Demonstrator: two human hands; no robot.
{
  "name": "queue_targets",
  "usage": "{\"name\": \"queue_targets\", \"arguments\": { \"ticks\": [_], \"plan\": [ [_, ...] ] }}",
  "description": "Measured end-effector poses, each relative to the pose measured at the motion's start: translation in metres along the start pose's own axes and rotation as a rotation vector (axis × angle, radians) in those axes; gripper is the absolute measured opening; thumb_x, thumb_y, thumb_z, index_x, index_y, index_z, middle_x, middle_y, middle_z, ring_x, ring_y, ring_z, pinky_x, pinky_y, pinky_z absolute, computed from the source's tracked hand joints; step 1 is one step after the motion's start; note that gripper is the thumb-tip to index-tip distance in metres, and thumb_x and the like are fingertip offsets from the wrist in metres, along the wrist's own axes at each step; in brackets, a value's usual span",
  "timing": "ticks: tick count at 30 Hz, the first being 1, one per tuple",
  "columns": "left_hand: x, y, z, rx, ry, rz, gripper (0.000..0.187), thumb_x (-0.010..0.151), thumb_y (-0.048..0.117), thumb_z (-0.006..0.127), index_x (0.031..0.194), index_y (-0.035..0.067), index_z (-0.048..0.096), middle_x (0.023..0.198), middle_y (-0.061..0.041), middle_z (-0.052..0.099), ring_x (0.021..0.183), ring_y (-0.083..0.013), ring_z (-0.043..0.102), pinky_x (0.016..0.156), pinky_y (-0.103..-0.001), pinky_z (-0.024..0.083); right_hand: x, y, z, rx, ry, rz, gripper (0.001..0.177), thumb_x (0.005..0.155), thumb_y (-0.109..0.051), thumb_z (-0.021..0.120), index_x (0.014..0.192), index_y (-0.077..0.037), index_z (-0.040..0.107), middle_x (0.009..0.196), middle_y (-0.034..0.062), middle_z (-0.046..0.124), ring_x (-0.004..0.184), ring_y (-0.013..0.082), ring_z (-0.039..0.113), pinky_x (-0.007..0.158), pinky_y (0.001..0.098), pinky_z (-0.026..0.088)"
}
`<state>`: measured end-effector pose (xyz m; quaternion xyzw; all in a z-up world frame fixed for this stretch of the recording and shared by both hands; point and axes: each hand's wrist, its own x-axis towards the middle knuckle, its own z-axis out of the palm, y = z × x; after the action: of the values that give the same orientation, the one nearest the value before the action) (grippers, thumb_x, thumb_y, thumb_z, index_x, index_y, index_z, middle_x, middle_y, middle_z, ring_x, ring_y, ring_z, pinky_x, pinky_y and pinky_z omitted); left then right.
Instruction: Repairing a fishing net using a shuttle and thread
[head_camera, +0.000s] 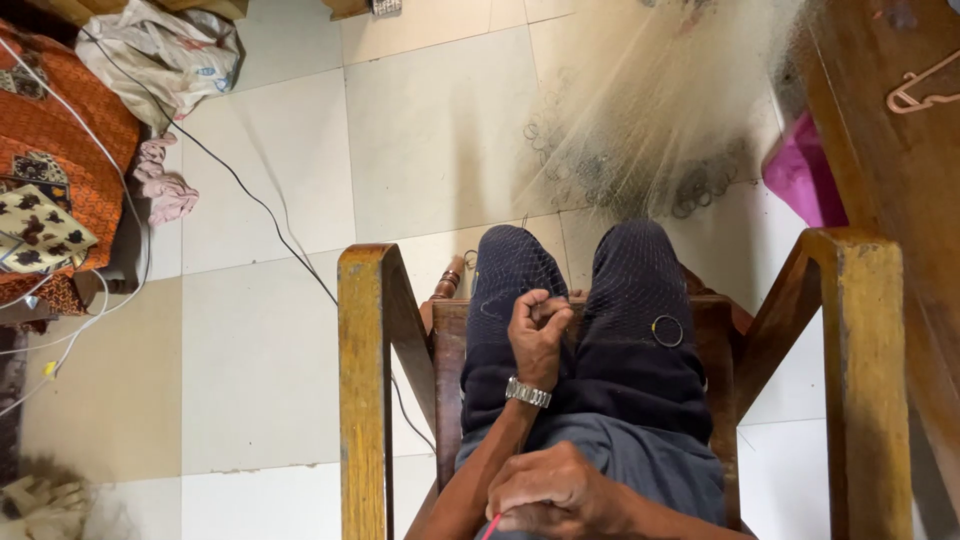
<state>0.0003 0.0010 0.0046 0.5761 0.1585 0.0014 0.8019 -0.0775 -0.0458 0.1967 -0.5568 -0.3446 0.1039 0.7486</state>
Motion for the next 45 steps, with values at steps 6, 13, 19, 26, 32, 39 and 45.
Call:
{"name": "queue_targets", "arguments": {
  "ticks": [6, 13, 19, 26, 32, 39, 45],
  "plan": [
    [-0.015, 0.014, -0.014, -0.025, 0.050, 0.031, 0.027, 0.069, -0.004, 0.069, 0.091, 0.004, 0.055, 0.078, -0.015, 0.069, 0.074, -0.0170, 0.067, 0.074, -0.028, 0.053, -0.002, 0.002, 0.002, 0.002, -0.012, -0.013, 0.011, 0.089, -0.007, 0.058, 0.089, 0.004, 0.059, 0.084, 0.0171, 0.062, 0.074, 0.0279, 0.064, 0.065, 0.0336, 0.054],
    [-0.013, 0.019, -0.011, -0.252, -0.015, -0.008, 0.028, 0.070, -0.009, 0.065, 0.091, 0.005, 0.052, 0.069, -0.014, 0.064, 0.074, -0.0228, 0.067, 0.069, -0.031, 0.053, 0.012, -0.009, 0.003, -0.045, -0.042, -0.010, 0.010, 0.090, -0.007, 0.058, 0.089, 0.003, 0.058, 0.084, 0.0159, 0.062, 0.075, 0.0271, 0.065, 0.066, 0.0333, 0.055],
    [-0.016, 0.035, -0.017, -0.314, 0.006, -0.328, 0.022, 0.075, -0.006, 0.065, 0.086, 0.006, 0.050, 0.070, -0.008, 0.056, 0.060, -0.0205, 0.064, 0.036, -0.021, 0.042, 0.019, -0.015, 0.003, -0.034, -0.057, -0.035, 0.010, 0.090, -0.006, 0.057, 0.090, 0.004, 0.058, 0.085, 0.0168, 0.061, 0.076, 0.0281, 0.064, 0.068, 0.0340, 0.055],
    [-0.019, 0.027, -0.023, -0.401, 0.037, -0.297, 0.023, 0.075, -0.006, 0.065, 0.084, 0.009, 0.051, 0.074, -0.009, 0.059, 0.065, -0.0210, 0.060, 0.062, -0.029, 0.052, 0.019, -0.013, 0.004, -0.044, -0.081, -0.057, 0.015, 0.092, -0.009, 0.054, 0.090, 0.005, 0.058, 0.084, 0.0179, 0.061, 0.075, 0.0298, 0.064, 0.068, 0.0353, 0.054],
    [-0.016, 0.012, -0.026, -0.631, -0.081, -0.313, 0.024, 0.078, -0.009, 0.059, 0.084, 0.013, 0.050, 0.081, -0.011, 0.061, 0.047, -0.0084, 0.049, 0.034, -0.014, 0.034, 0.020, -0.012, 0.008, -0.046, -0.080, -0.053, 0.014, 0.091, -0.008, 0.056, 0.088, 0.006, 0.060, 0.082, 0.0170, 0.063, 0.074, 0.0290, 0.065, 0.066, 0.0351, 0.056],
    [-0.023, 0.008, -0.049, -0.816, -0.332, -0.427, 0.019, 0.080, -0.002, 0.055, 0.088, 0.014, 0.049, 0.085, -0.006, 0.055, 0.044, -0.0064, 0.034, 0.039, -0.018, 0.026, 0.010, 0.006, 0.016, -0.052, -0.145, -0.029, 0.017, 0.093, -0.011, 0.054, 0.089, 0.004, 0.061, 0.078, 0.0138, 0.062, 0.066, 0.0237, 0.062, 0.057, 0.0313, 0.050],
    [-0.019, 0.033, -0.049, -0.764, -0.428, -0.581, 0.017, 0.092, 0.029, 0.046, 0.090, 0.013, 0.052, 0.083, -0.003, 0.055, 0.046, -0.0083, 0.039, 0.043, -0.021, 0.032, 0.005, 0.014, 0.018, -0.043, -0.109, 0.118, 0.026, 0.094, -0.020, 0.052, 0.085, 0.002, 0.060, 0.073, 0.0103, 0.058, 0.062, 0.0206, 0.057, 0.056, 0.0318, 0.045]
  ]
}}
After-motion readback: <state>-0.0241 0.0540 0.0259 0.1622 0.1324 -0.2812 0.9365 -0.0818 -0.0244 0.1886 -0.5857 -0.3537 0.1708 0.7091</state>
